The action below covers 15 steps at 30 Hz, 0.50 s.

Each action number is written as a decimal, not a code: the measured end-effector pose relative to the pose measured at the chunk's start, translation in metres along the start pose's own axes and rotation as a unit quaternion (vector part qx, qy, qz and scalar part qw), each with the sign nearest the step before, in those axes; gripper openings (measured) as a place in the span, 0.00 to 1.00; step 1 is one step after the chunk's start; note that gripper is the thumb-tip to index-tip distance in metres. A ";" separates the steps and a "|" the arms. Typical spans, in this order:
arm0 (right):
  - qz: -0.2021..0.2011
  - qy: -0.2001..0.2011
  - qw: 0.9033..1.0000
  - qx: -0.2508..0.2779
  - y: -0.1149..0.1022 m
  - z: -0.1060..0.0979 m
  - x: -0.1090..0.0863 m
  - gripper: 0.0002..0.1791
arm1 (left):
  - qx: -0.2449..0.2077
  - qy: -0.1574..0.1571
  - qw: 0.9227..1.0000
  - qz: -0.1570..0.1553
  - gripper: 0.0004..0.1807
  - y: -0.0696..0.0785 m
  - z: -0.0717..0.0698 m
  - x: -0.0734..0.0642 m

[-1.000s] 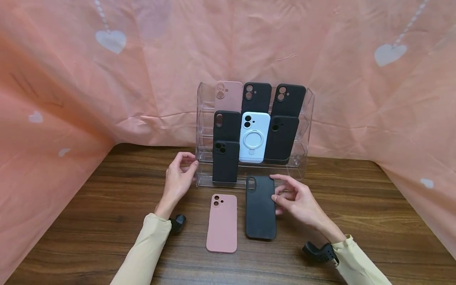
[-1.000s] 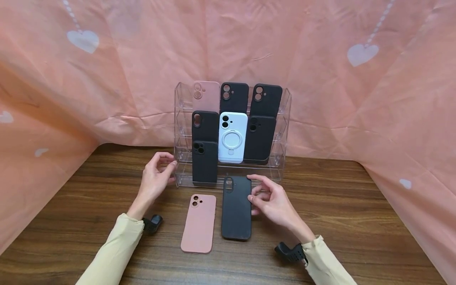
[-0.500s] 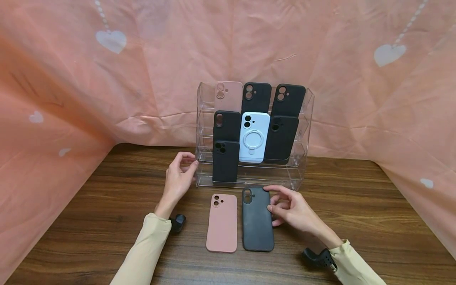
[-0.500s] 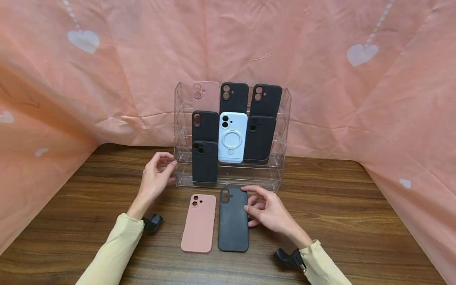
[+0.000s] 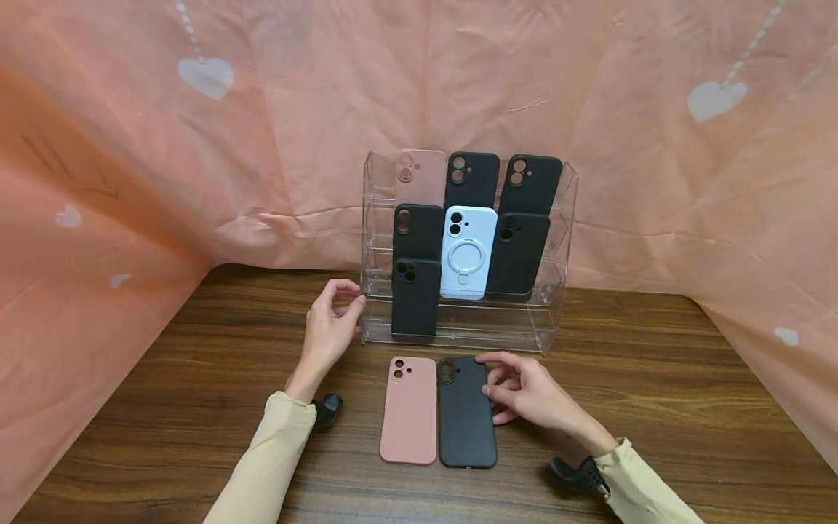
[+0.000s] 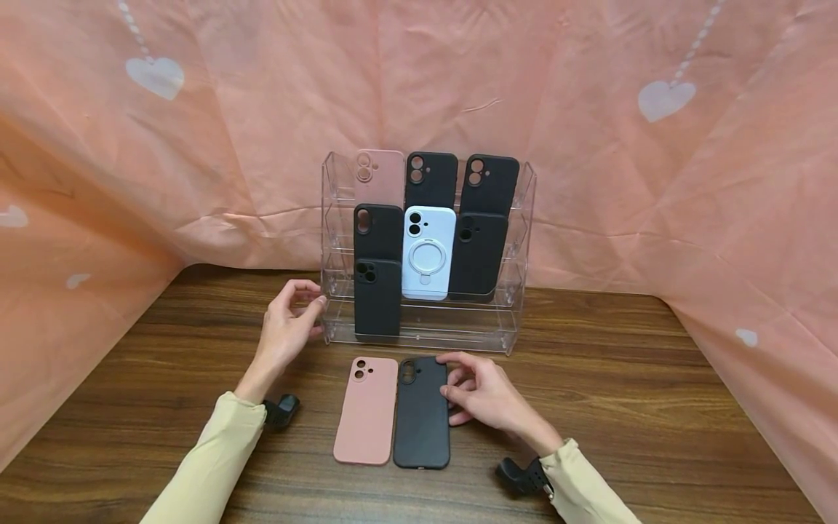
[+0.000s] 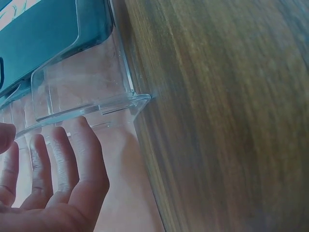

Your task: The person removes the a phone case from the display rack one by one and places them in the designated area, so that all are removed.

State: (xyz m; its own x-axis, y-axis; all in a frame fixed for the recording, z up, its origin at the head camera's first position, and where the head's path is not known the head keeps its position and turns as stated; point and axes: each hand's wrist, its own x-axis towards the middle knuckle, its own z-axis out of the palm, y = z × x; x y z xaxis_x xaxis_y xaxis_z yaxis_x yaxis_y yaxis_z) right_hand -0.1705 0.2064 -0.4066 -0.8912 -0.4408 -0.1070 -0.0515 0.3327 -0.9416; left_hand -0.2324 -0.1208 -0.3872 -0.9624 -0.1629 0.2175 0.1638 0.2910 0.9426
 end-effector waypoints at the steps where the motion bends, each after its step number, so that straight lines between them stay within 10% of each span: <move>1: 0.003 0.001 1.000 -0.002 0.000 0.000 0.000 0.30 | 0.001 0.000 1.000 0.000 0.11 0.000 0.000 0.000; 15: 0.006 0.009 0.996 -0.085 -0.004 0.002 0.004 0.25 | 0.003 -0.002 1.000 -0.003 0.11 0.001 0.000 0.000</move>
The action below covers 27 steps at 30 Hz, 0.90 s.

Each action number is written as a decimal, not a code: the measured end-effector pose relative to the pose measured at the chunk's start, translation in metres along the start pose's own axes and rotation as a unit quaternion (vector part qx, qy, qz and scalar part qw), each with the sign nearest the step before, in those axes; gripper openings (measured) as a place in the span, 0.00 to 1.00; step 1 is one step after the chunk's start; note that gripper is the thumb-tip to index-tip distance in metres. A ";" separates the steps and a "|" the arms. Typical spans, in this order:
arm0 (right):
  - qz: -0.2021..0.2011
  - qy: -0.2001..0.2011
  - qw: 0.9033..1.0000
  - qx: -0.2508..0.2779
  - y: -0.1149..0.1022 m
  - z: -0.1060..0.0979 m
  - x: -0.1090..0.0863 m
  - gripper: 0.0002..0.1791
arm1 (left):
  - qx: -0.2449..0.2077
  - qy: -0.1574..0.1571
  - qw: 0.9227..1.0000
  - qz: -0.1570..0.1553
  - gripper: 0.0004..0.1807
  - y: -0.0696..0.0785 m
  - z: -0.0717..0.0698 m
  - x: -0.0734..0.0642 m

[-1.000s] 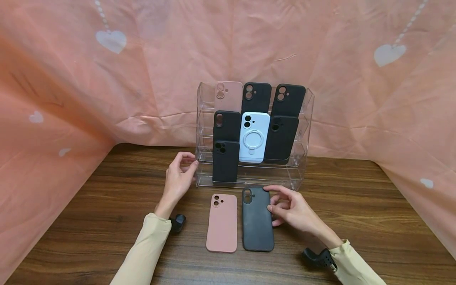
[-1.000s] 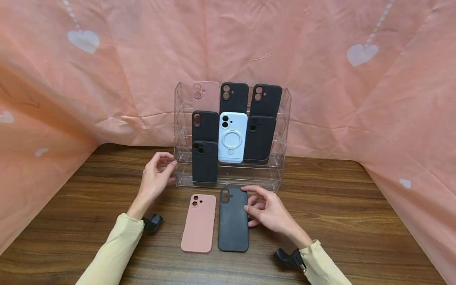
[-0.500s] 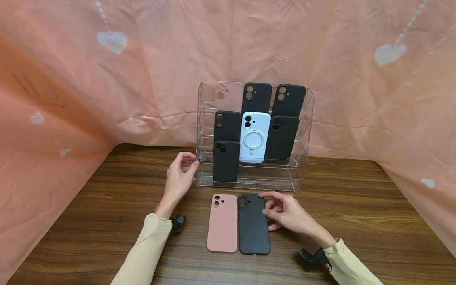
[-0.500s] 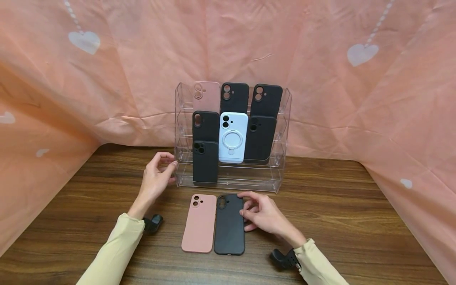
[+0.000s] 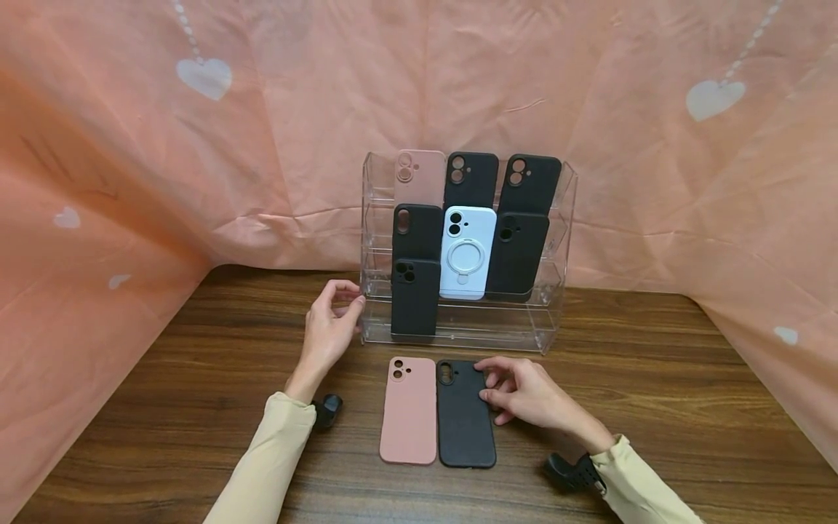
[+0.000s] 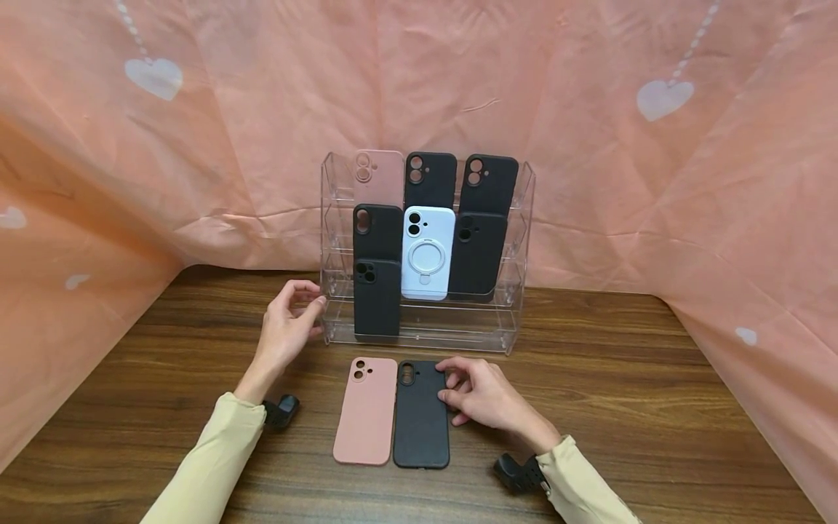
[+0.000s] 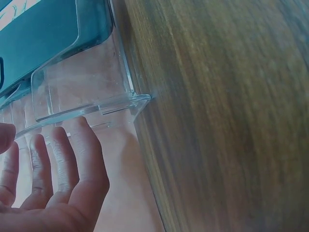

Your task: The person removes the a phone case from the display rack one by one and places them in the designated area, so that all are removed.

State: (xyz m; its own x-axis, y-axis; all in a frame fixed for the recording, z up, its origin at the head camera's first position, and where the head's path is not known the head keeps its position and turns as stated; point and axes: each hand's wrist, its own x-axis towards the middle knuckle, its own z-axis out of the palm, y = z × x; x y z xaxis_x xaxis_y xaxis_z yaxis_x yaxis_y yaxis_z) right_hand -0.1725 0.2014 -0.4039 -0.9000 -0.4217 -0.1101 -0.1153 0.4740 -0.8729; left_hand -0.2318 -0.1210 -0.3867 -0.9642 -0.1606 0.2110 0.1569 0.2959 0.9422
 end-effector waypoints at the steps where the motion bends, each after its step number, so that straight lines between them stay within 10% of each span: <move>1: 0.000 -0.002 1.000 -0.001 0.000 -0.001 0.000 0.25 | -0.001 0.000 1.000 0.001 0.11 0.000 0.000 0.000; 10: -0.005 0.010 1.000 -0.006 0.000 -0.003 0.000 0.22 | -0.001 0.001 1.000 -0.002 0.11 -0.001 0.000 0.001; 27: -0.098 0.153 0.983 0.000 -0.011 0.003 0.014 0.21 | 0.001 0.013 1.000 0.003 0.11 -0.004 0.001 0.001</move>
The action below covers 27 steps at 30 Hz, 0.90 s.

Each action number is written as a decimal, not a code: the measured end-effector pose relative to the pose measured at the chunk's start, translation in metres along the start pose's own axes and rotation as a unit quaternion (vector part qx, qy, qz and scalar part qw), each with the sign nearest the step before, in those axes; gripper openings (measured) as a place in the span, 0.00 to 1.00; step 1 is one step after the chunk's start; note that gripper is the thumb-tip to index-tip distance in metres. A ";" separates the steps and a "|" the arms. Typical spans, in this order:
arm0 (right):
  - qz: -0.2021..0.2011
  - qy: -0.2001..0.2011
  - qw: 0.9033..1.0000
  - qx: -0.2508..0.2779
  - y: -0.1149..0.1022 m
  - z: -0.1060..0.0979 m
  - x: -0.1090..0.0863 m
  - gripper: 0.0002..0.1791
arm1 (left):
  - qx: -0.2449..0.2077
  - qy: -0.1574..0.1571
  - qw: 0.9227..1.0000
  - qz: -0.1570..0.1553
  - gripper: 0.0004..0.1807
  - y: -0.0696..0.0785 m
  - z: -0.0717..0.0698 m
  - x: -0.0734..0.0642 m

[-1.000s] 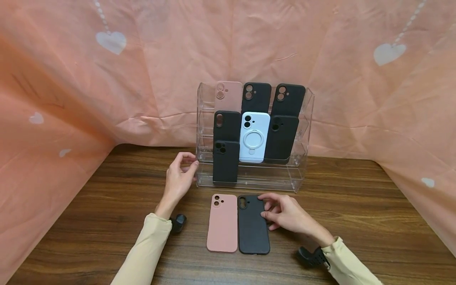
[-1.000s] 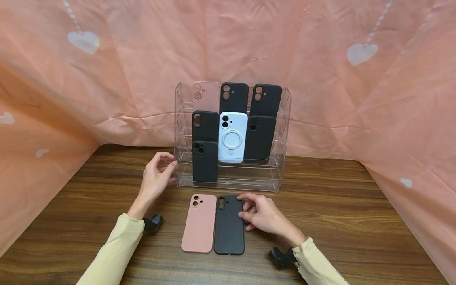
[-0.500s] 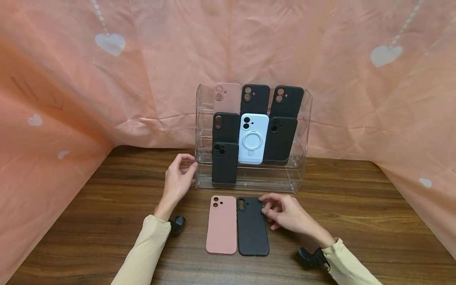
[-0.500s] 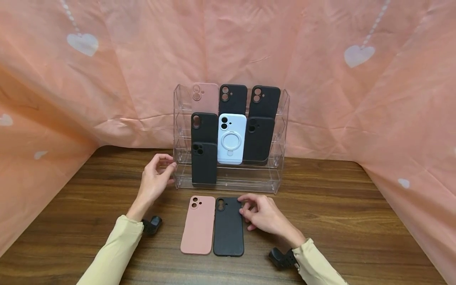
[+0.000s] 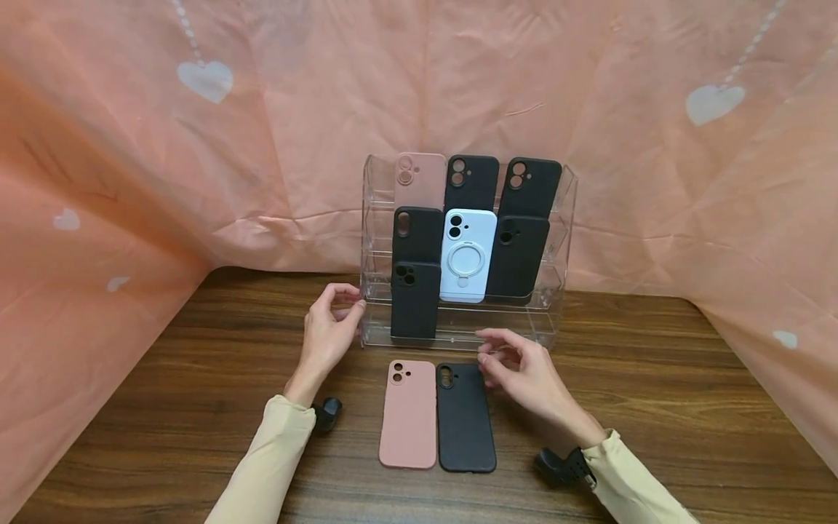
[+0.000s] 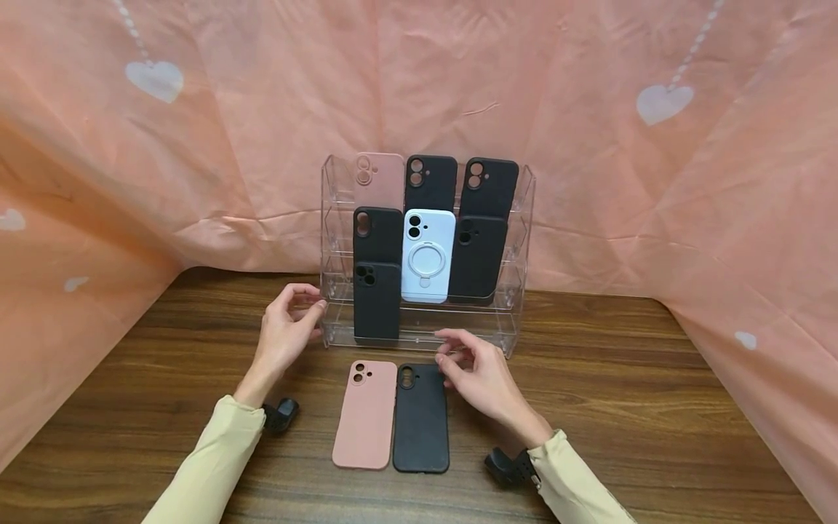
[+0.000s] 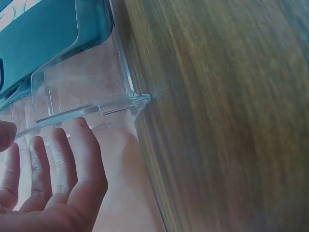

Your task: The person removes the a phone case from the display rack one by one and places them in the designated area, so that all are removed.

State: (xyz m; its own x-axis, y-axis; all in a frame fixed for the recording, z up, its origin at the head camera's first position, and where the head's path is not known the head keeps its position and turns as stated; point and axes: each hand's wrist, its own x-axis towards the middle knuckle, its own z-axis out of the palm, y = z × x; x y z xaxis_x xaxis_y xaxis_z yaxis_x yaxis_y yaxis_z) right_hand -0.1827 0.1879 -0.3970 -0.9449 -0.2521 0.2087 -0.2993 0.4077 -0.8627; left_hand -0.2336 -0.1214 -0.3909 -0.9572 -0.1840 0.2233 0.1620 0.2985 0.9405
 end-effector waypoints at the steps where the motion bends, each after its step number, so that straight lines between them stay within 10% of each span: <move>1: -0.004 0.007 1.000 0.002 -0.001 0.001 0.002 0.22 | 0.001 0.001 1.000 0.001 0.11 0.000 0.000 0.000; 27: -0.089 0.104 0.990 0.031 -0.018 0.018 0.057 0.23 | -0.004 -0.009 1.000 0.012 0.10 0.003 0.000 0.001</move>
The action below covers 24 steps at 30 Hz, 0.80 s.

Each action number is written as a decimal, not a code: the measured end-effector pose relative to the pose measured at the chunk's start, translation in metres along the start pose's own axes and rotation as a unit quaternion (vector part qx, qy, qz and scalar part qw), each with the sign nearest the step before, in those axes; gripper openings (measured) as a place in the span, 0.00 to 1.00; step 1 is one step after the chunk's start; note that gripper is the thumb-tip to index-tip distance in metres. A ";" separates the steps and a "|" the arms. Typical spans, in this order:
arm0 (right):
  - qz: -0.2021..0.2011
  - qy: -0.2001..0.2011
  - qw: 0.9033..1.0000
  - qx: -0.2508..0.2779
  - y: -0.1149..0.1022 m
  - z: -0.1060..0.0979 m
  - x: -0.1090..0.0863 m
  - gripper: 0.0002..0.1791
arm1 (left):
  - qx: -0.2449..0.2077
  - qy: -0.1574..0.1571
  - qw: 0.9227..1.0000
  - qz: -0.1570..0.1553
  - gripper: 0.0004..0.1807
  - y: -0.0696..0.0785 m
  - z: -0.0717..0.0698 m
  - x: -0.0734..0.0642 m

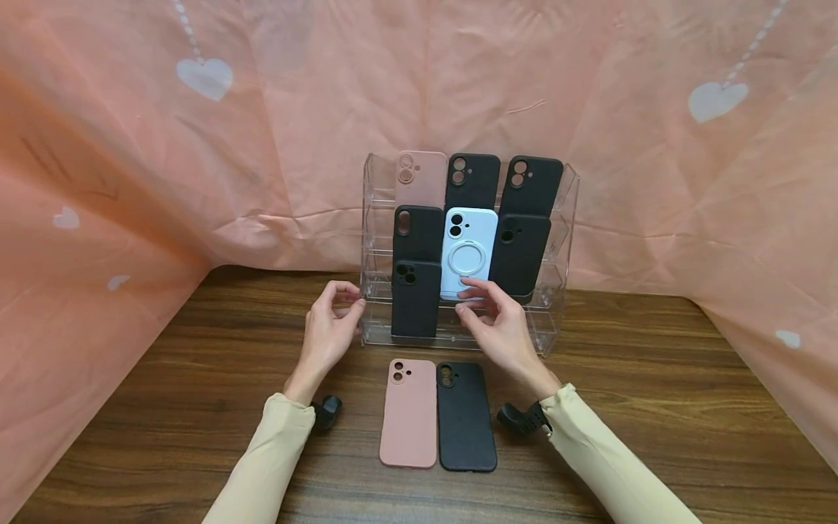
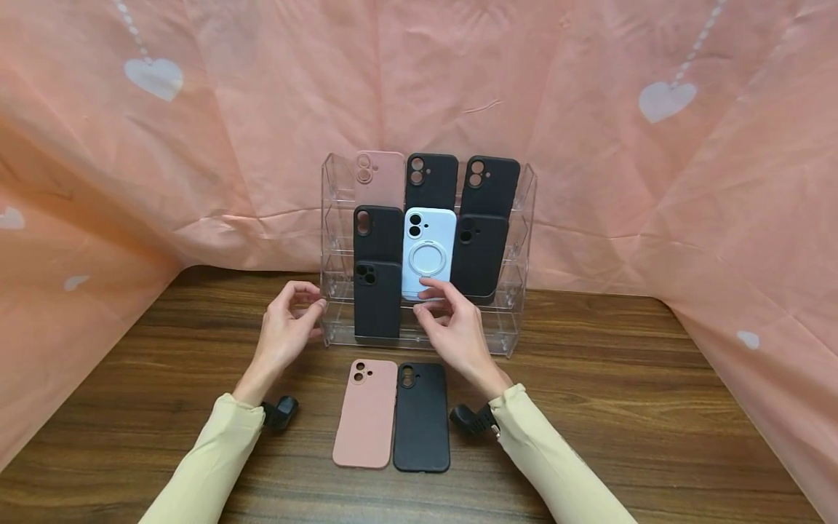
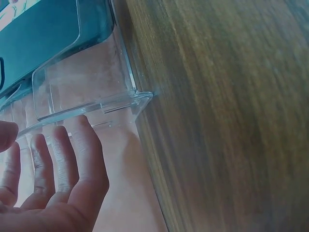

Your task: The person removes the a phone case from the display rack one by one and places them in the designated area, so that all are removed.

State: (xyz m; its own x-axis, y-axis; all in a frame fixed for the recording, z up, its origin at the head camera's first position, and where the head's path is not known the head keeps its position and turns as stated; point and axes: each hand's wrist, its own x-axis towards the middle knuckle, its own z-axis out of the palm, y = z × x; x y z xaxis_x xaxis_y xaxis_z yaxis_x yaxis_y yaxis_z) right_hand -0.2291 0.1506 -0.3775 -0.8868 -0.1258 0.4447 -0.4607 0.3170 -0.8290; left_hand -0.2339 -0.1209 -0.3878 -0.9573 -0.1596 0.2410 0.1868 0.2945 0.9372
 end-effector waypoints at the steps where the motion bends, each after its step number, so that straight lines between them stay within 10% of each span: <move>1: -0.001 0.002 1.000 0.001 0.000 0.001 0.002 0.23 | 0.000 0.000 1.000 -0.001 0.10 0.000 0.000 0.000; 24: 0.021 0.034 0.999 -0.003 -0.002 0.029 0.020 0.26 | 0.007 0.004 1.000 0.001 0.10 0.001 0.000 -0.001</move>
State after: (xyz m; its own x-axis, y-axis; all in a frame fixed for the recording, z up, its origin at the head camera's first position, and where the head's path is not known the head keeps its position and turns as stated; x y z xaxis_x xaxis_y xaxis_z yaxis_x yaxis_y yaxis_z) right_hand -0.2470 0.1200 -0.3764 -0.9006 -0.0491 0.4319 -0.4233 0.3256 -0.8455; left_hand -0.2332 -0.1202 -0.3877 -0.9554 -0.1662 0.2443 0.1849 0.3085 0.9331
